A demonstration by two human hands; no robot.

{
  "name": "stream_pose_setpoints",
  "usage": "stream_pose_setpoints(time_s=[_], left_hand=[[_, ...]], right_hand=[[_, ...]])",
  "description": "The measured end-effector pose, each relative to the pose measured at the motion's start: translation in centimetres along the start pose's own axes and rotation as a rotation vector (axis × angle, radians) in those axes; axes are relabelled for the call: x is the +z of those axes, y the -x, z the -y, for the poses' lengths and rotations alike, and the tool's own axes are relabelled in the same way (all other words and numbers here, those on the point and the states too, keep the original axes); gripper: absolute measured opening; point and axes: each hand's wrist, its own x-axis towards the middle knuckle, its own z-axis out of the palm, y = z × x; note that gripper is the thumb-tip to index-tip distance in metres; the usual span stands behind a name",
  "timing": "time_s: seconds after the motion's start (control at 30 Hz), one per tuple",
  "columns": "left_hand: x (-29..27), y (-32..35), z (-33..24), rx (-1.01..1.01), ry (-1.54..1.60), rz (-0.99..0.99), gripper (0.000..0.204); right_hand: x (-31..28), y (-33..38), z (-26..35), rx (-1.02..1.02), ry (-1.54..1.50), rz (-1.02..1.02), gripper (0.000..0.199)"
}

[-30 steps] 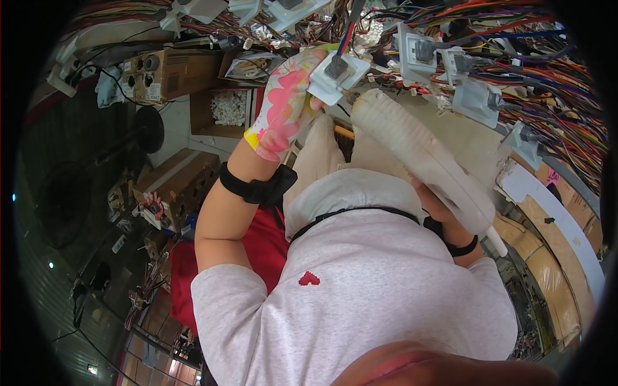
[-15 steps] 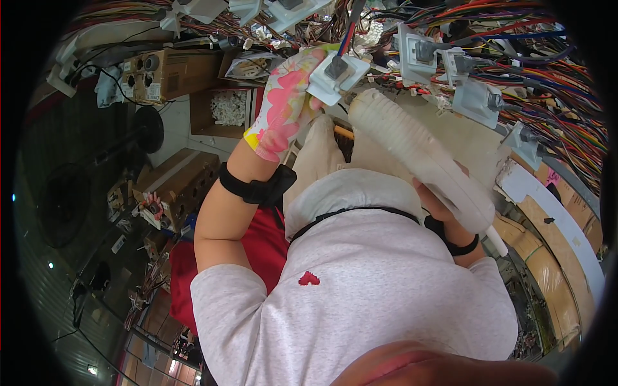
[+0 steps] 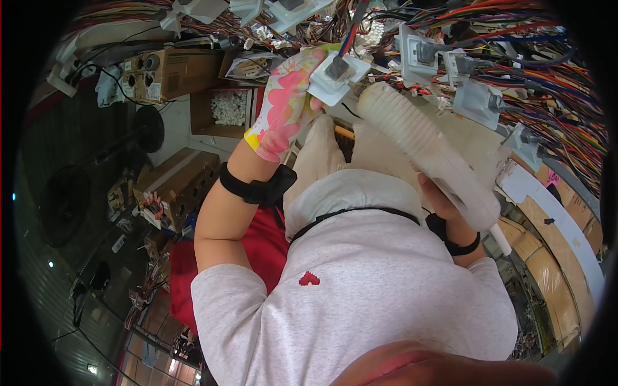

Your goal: The person uses a glue gun to apply glue to the wire entry points of several connectors mounted on a rack.

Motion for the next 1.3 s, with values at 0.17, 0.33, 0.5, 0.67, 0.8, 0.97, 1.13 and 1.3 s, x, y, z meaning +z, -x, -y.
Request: stream_pose_setpoints(time_s=[0.17,0.33,0.5,0.67,0.8,0.97,1.13,1.3], left_hand=[[-0.1,-0.1,0.0,-0.027,0.005,-0.037,0.027],[-0.6,-0.2,0.5,0.013,0.039,-0.065,0.026],[-1.3,-0.3,0.3,-0.049,0.029,-0.012,0.027],[-1.1,-0.2,0.3,-0.011,0.002,0.092,0.03],[-1.3,-0.1,0.6,0.063,-0.007,0.185,0.031],[-1.1,-0.2,0.4,-0.019,-0.047,0.072,0.036],[-1.3,-0.2,0.7,0.036,-0.072,0.13,0.04],[-1.5,-0.7,0.5,0.046,-0.05,0.239,0.042]], right_hand=[[0.0,0.2,-0.6,-0.058,0.001,-0.024,0.038],[0.2,0.6,-1.0,0.016,0.029,-0.007,0.039],[0.2,0.6,-2.0,-0.03,-0.002,0.008,0.036],[0.0,0.3,-2.0,-0.056,0.033,0.012,0.034],[0.1,0.7,-2.7,-0.033,-0.023,-0.013,0.035],[0.0,0.7,-2.5,0.019,-0.102,-0.011,0.037],[-0.3,0.8,-2.7,-0.025,0.02,-0.003,0.04],[-0.4,0.5,-0.8,0.008,0.04,-0.019,0.04]])
